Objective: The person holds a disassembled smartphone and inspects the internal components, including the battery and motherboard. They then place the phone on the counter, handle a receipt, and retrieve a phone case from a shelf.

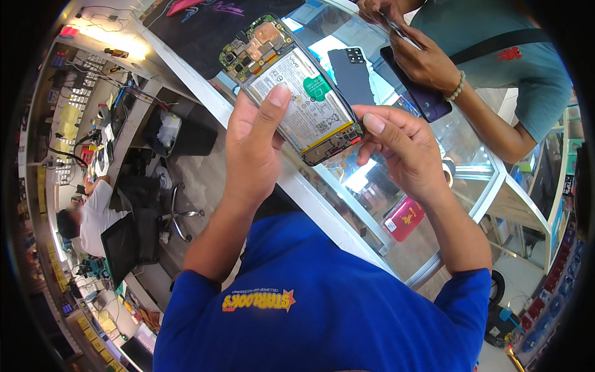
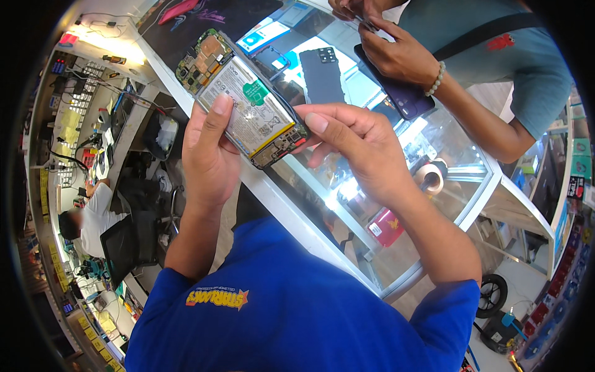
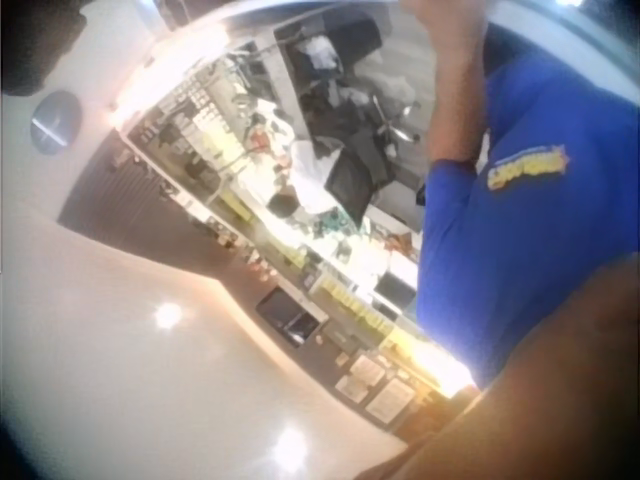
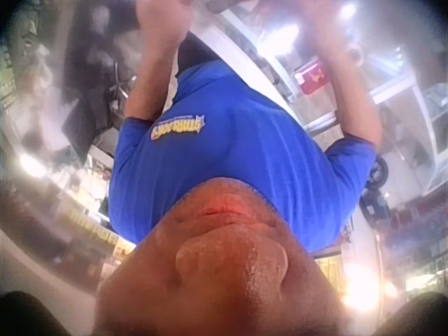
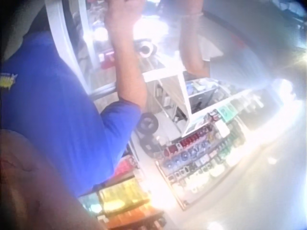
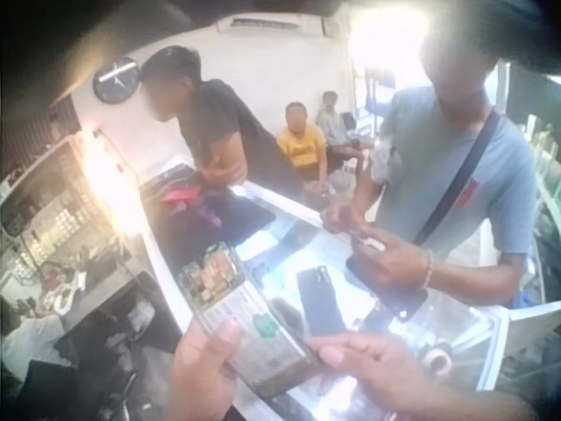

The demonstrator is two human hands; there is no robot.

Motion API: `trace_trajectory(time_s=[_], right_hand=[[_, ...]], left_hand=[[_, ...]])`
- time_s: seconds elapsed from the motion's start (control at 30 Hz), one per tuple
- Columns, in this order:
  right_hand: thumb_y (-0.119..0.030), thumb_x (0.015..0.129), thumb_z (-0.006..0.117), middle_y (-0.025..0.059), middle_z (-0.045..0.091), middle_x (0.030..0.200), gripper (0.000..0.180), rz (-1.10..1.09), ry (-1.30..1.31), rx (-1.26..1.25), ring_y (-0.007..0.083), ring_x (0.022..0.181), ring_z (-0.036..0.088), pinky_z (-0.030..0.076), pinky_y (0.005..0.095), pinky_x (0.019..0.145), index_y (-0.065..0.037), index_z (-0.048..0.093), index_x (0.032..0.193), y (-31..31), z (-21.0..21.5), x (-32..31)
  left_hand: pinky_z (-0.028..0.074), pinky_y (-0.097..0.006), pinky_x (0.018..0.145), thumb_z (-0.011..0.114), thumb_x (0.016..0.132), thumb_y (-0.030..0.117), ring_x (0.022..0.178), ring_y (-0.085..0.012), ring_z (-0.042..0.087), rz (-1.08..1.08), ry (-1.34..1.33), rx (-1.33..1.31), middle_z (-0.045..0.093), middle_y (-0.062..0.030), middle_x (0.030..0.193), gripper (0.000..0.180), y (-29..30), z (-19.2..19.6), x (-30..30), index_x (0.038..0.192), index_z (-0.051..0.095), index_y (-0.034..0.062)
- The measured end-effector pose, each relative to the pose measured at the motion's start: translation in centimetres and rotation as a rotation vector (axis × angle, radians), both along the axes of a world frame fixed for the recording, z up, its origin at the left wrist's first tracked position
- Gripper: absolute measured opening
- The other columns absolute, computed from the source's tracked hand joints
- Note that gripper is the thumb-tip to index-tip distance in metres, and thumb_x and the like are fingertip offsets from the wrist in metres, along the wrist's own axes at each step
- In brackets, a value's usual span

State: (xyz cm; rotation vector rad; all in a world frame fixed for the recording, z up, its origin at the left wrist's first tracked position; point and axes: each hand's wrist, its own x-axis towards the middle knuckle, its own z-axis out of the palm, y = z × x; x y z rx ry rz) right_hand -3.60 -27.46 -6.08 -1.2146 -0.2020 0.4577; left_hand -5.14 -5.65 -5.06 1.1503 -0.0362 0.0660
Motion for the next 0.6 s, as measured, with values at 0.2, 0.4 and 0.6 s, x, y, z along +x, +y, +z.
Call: trace_trajectory(time_s=[0.2,0.4,0.6], right_hand=[[-0.024,0.102,0.067,0.0119,0.077,0.102,0.032,0.008,-0.080,-0.081,0.0148,0.081,0.072,0.055,0.0259,0.068,0.000,0.074,0.122,-0.5,0.5,0.1],[-0.022,0.102,0.069,0.0103,0.078,0.101,0.027,-0.024,-0.182,-0.182,0.0122,0.083,0.074,0.053,0.0236,0.065,-0.003,0.076,0.119,-0.7,0.5,0.2],[-0.020,0.102,0.069,0.0093,0.078,0.097,0.027,-0.031,-0.183,-0.174,0.0110,0.081,0.073,0.052,0.0227,0.064,-0.001,0.076,0.119,-0.7,0.4,0.3]], left_hand=[[0.051,-0.029,0.097,0.061,0.106,0.027,0.112,-0.0123,0.064,-0.001,-0.009,0.049,0.065,-0.0081,0.125,0.043,0.1,0.6,-0.1,0.138,0.049,0.0015],[0.048,-0.030,0.102,0.060,0.107,0.026,0.115,-0.0127,0.063,0.005,-0.046,0.116,0.065,-0.0096,0.127,0.042,-0.1,1.0,0.1,0.138,0.049,-0.0002],[0.047,-0.031,0.104,0.059,0.106,0.025,0.115,-0.0134,0.063,-0.013,-0.093,0.178,0.066,-0.0103,0.126,0.040,0.1,1.2,0.2,0.136,0.051,-0.0011]])
